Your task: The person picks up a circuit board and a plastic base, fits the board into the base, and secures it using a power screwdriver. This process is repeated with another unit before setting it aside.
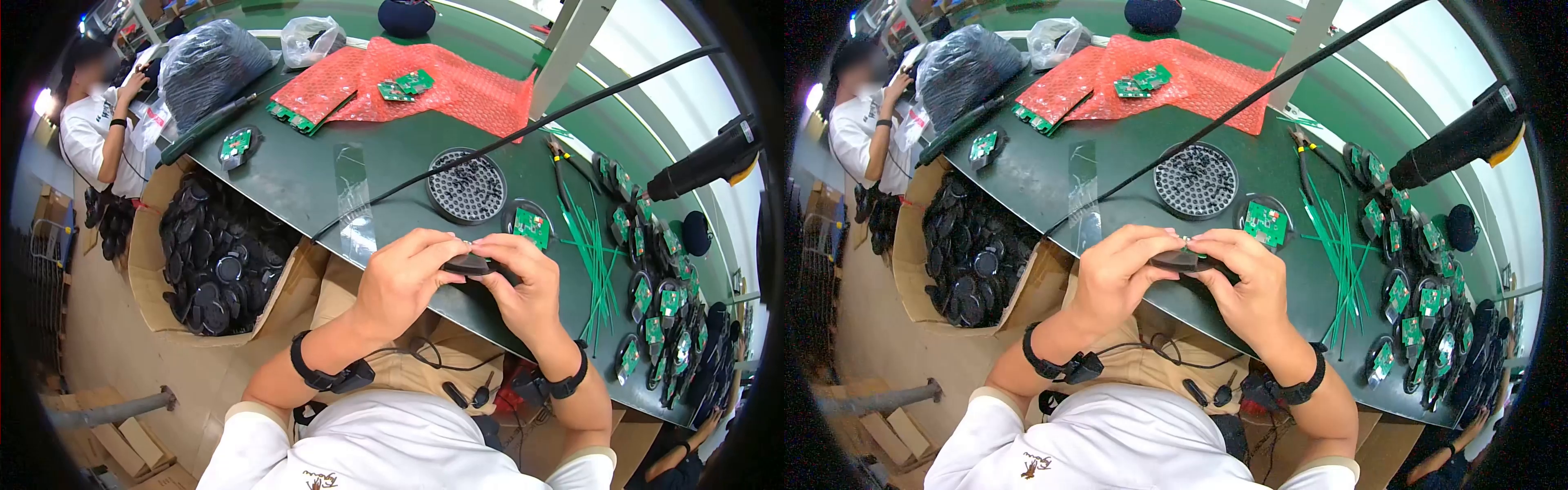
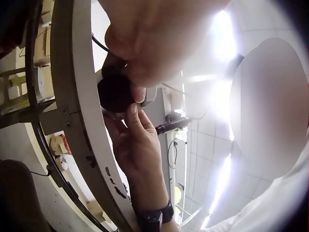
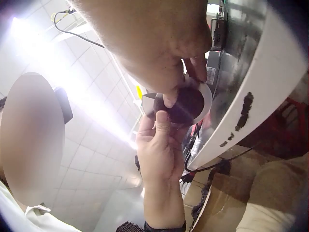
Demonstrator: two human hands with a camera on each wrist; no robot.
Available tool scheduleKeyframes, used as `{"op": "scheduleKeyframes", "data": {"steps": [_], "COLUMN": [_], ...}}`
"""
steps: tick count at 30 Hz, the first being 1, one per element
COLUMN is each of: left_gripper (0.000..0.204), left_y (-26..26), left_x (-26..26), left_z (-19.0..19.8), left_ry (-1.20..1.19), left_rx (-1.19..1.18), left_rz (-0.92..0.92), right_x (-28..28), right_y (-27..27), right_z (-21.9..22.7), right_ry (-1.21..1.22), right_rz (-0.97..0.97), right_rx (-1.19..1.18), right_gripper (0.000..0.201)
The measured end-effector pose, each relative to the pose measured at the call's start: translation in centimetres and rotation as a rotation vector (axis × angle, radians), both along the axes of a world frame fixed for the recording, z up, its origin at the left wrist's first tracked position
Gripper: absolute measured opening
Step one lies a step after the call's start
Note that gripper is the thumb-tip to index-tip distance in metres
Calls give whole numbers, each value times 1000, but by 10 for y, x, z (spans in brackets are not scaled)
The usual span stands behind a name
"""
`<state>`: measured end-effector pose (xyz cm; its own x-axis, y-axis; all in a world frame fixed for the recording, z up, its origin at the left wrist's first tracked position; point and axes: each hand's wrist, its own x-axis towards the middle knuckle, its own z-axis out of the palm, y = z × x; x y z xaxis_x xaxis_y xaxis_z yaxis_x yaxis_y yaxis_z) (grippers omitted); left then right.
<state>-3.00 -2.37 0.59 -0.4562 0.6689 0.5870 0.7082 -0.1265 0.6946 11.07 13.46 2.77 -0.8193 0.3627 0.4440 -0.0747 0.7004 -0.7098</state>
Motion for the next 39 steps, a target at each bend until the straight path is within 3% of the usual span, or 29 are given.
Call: {"op": "scheduleKeyframes", "data": {"steps": [10, 26, 28, 32, 35, 39], "left_gripper": [37, 39, 38, 37, 40, 46], "left_y": [2, 2, 5, -12, -25, -34], "left_x": [0, 4, 5, 10, 9, 8], "left_z": [6, -1, -7, -15, -33, -20], "left_ry": [32, 15, 131, 249, 302, 273], "left_rx": [1, -2, 91, 44, -38, -115], "left_rz": [14, 29, 78, 131, 72, -16], "right_x": [0, -3, -2, 4, 9, 9], "right_y": [1, 5, 5, -1, -5, -4], "right_z": [-2, -6, -6, 0, 11, 18], "right_ry": [-2, 132, 140, 27, -186, -223], "right_rz": [13, 8, 3, 49, 149, 194], "right_rx": [-12, 252, 290, 406, 351, 374], "right_gripper": [35, 38, 39, 42, 44, 46]}}
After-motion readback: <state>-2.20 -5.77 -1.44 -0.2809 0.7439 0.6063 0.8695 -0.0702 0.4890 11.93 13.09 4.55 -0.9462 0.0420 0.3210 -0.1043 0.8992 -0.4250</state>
